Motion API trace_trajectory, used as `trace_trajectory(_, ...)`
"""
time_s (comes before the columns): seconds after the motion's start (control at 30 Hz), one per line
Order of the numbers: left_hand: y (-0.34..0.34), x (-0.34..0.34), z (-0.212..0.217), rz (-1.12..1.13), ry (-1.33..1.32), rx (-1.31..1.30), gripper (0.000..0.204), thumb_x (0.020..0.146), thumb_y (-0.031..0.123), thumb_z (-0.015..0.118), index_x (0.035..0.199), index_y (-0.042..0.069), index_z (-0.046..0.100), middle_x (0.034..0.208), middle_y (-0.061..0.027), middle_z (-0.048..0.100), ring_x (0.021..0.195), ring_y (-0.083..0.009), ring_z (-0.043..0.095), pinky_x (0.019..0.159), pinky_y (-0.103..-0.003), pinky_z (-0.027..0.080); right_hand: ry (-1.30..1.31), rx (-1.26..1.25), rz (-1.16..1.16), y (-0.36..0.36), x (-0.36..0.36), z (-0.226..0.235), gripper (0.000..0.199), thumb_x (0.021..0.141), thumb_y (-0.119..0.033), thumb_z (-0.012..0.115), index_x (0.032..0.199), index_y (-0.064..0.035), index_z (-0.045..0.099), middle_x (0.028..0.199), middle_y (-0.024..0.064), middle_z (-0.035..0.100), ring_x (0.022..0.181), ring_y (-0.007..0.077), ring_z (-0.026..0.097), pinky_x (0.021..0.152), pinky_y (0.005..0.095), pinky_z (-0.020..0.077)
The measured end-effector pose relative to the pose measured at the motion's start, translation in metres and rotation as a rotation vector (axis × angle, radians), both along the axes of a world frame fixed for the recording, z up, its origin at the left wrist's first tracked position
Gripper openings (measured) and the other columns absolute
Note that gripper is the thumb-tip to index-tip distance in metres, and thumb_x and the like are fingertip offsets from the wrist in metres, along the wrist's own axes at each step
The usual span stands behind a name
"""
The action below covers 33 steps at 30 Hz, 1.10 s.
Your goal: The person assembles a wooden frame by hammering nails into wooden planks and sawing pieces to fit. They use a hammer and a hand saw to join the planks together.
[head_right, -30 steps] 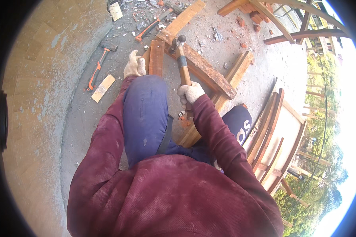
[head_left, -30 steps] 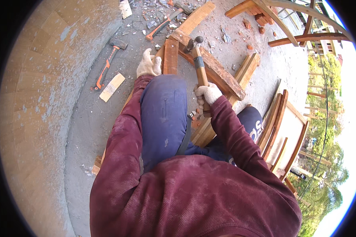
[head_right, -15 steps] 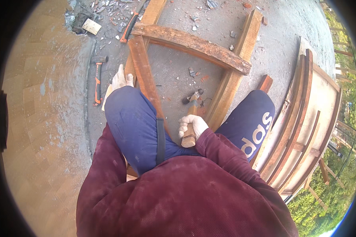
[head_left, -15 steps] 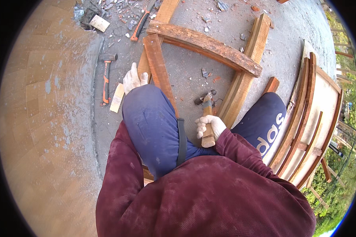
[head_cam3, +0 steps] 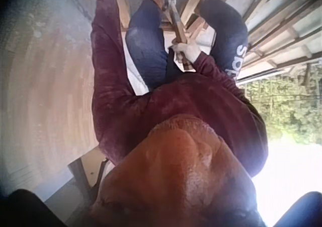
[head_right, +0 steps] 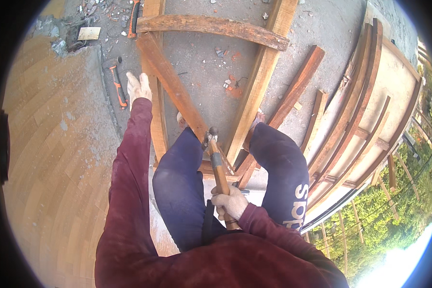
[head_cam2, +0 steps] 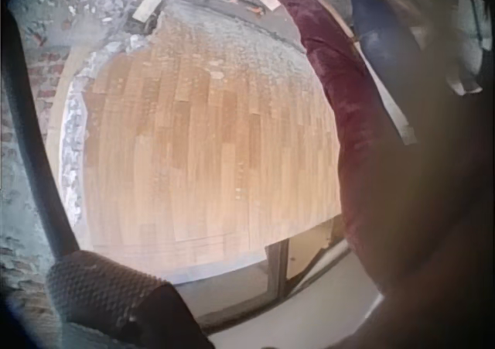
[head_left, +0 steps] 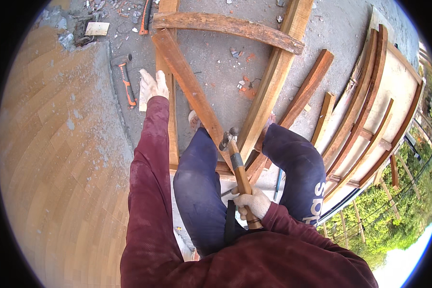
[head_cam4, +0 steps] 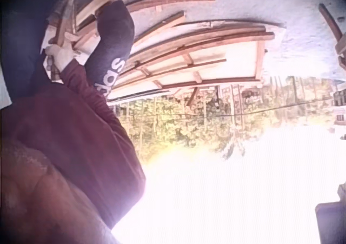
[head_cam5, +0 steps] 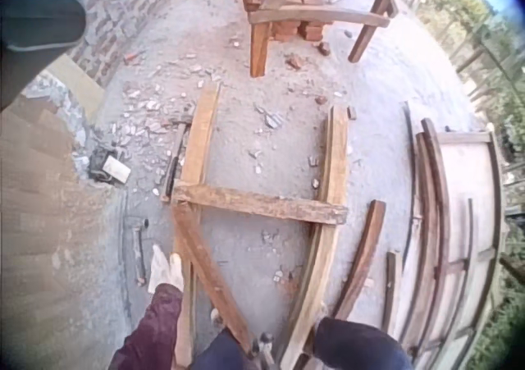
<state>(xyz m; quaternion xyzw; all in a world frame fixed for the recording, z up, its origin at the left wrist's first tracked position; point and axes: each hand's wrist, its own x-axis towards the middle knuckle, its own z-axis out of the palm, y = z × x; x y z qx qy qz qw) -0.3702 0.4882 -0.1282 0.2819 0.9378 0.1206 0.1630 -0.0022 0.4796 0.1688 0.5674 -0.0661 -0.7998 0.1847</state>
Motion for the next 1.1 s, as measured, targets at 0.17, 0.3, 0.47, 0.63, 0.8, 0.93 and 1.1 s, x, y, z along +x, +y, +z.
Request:
trace_trajectory(0.17, -0.084, 0.073, 0.146, 0.132, -0.807, 0.121, 0.065, 0.098, 0.033, 0.066, 0.151, -0.001, 0.049, 0.134, -0.0278, 0.065, 0.125, -0.0351, 0.065, 0.104, -0.038, 0.049, -0.030, -0.103, -0.262, -0.026, 0.031, 0.039, 0.039, 0.087, -0.008, 0.065, 0.125, -0.0049, 0.053, 0.075, 0.0013, 0.052, 0.056, 0.0142, 0.054, 0.050, 0.0347, 0.0496)
trace_trajectory(0.3, -0.189, 0.085, 0.266, -0.233, -0.795, -0.461, 0.043, 0.096, 0.031, 0.062, 0.137, 0.016, 0.068, 0.122, -0.0177, 0.074, 0.117, -0.0281, 0.070, 0.102, -0.038, 0.052, 0.013, -0.020, -0.415, -0.007, 0.064, 0.080, 0.026, 0.095, -0.011, 0.063, 0.119, -0.0087, 0.053, 0.075, -0.0010, 0.051, 0.055, 0.0116, 0.050, 0.050, 0.0324, 0.0486)
trace_trajectory(0.47, -0.293, 0.036, 0.361, -0.264, -0.868, -0.420, 0.042, 0.096, 0.025, 0.061, 0.135, 0.011, 0.068, 0.134, -0.0168, 0.069, 0.125, -0.0343, 0.064, 0.108, -0.041, 0.049, -0.150, 0.401, -0.256, 0.038, 0.129, 0.146, 0.030, 0.093, -0.009, 0.067, 0.120, -0.0056, 0.055, 0.073, 0.0014, 0.054, 0.050, 0.0137, 0.052, 0.042, 0.0323, 0.0470)
trace_trajectory(0.63, -0.219, -0.028, 0.457, -0.562, -0.294, -0.387, 0.037, 0.095, 0.020, 0.065, 0.130, 0.009, 0.070, 0.130, -0.0161, 0.070, 0.122, -0.0354, 0.064, 0.107, -0.044, 0.049, -0.575, 0.800, -0.107, -0.004, 0.166, 0.189, 0.025, 0.084, -0.009, 0.069, 0.106, -0.0070, 0.057, 0.065, 0.0033, 0.053, 0.043, 0.0162, 0.050, 0.038, 0.0354, 0.0481)
trace_trajectory(0.8, -0.223, -0.140, 0.523, -0.435, -0.047, -0.290, 0.038, 0.092, 0.029, 0.070, 0.126, 0.011, 0.072, 0.124, -0.0146, 0.071, 0.120, -0.0349, 0.064, 0.105, -0.044, 0.050, -0.642, 0.594, -0.393, -0.116, 0.177, 0.215, 0.012, 0.088, -0.013, 0.064, 0.079, -0.0073, 0.058, 0.057, 0.0044, 0.052, 0.041, 0.0216, 0.051, 0.038, 0.0372, 0.0428)
trace_trajectory(0.93, -0.274, -0.211, 0.556, -0.461, -0.069, -0.439, 0.034, 0.092, 0.025, 0.070, 0.122, 0.011, 0.073, 0.122, -0.0142, 0.072, 0.117, -0.0333, 0.067, 0.104, -0.043, 0.052, -0.611, 0.347, -0.527, -0.202, 0.173, 0.189, 0.008, 0.088, -0.010, 0.061, 0.084, -0.0065, 0.055, 0.056, 0.0075, 0.050, 0.042, 0.0239, 0.048, 0.039, 0.0440, 0.0443)
trace_trajectory(1.1, -0.287, -0.202, 0.585, -0.722, -0.048, -0.396, 0.033, 0.086, 0.020, 0.075, 0.118, 0.012, 0.074, 0.119, -0.0110, 0.073, 0.115, -0.0307, 0.067, 0.102, -0.042, 0.053, -0.514, 0.121, -0.456, -0.263, 0.158, 0.168, 0.013, 0.090, -0.010, 0.060, 0.078, -0.0088, 0.054, 0.056, 0.0038, 0.049, 0.042, 0.0228, 0.047, 0.042, 0.0403, 0.0463)
